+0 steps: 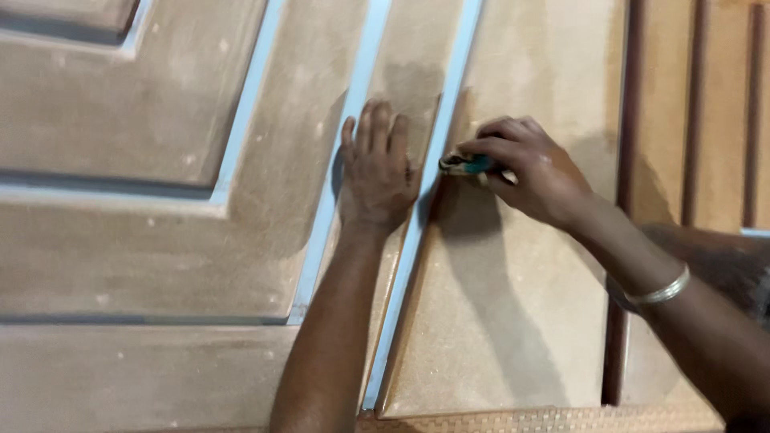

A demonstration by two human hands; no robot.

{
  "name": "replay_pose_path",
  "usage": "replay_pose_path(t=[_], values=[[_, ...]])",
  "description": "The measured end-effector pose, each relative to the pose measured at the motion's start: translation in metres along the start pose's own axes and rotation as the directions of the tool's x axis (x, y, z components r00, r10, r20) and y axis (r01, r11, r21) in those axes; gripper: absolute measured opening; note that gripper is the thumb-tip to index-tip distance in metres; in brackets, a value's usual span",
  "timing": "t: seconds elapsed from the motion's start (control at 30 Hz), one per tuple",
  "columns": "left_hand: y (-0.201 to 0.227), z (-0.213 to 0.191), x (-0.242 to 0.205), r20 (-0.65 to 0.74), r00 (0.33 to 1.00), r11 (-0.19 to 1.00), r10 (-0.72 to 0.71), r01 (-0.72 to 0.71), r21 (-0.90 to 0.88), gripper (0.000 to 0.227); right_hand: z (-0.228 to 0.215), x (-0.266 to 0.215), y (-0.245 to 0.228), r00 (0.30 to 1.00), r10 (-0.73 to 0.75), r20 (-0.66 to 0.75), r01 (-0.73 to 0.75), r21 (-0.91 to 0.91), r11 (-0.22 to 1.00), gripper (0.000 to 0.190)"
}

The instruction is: The person applies a liquid finish to a wooden door using a cloth. They repeatedly dip the cloth into a container and wipe the door's surface and grooves, systematically covering the panels and edges.

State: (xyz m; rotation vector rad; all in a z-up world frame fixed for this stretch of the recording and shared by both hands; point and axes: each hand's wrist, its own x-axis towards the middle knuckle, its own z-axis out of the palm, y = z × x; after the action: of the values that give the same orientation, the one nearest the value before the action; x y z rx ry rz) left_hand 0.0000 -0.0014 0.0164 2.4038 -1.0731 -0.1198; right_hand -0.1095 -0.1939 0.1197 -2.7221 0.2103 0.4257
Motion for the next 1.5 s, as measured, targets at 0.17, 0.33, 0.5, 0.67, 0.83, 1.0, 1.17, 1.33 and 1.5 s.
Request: replay_pose_path(t=[0.17,0.33,0.5,0.67,0.83,1.0,1.17,1.33,1.5], values=[[-0.002,0.009,0.004,-0.05,0.998,0.999,-0.028,0.029,0.017,0.061,-0.017,0.087,0.011,0.972,-0.147,0.181,0.232,-0.816,0.53,0.045],[-0.005,0.015,0.002,-0.088,0.994,0.998,-0.06,0.06,0.005,0.059,-0.009,0.113,0.033,0.978,0.012,0.208,0.183,-0.884,0.431,0.042],[-0.006,0.017,0.003,-0.157,0.983,0.992,-0.1,0.085,-0.096,0.06,0.061,0.006,-0.043,0.819,-0.273,0.504,0.561,-0.604,0.566,0.038],[-0.006,0.014,0.001,-0.162,0.983,0.992,-0.087,0.072,-0.101,0.06,0.056,0.015,-0.033,0.732,-0.235,0.639,0.643,-0.536,0.547,0.062],[-0.006,0.013,0.002,-0.175,0.98,0.992,-0.09,0.074,-0.099,0.057,-0.02,0.156,0.099,0.977,0.158,0.14,0.072,-0.925,0.372,0.077],[-0.004,0.008,0.004,-0.162,0.984,0.995,-0.078,0.068,-0.069,0.055,-0.028,0.195,0.132,0.965,-0.217,-0.147,-0.057,-0.925,0.375,0.009],[-0.001,0.001,0.005,-0.165,0.985,0.994,-0.055,0.039,-0.099,0.059,0.012,0.105,0.051,0.976,-0.143,0.163,0.214,-0.828,0.519,0.019],[-0.001,-0.003,0.031,-0.112,0.991,0.987,-0.074,0.057,-0.153,0.049,-0.019,0.134,0.057,0.992,-0.12,0.04,0.1,-0.831,0.547,0.032],[0.005,0.02,0.092,-0.086,0.989,0.993,-0.121,0.122,-0.001,0.059,-0.044,0.208,0.135,0.986,-0.087,-0.145,-0.067,-0.809,0.584,0.016]])
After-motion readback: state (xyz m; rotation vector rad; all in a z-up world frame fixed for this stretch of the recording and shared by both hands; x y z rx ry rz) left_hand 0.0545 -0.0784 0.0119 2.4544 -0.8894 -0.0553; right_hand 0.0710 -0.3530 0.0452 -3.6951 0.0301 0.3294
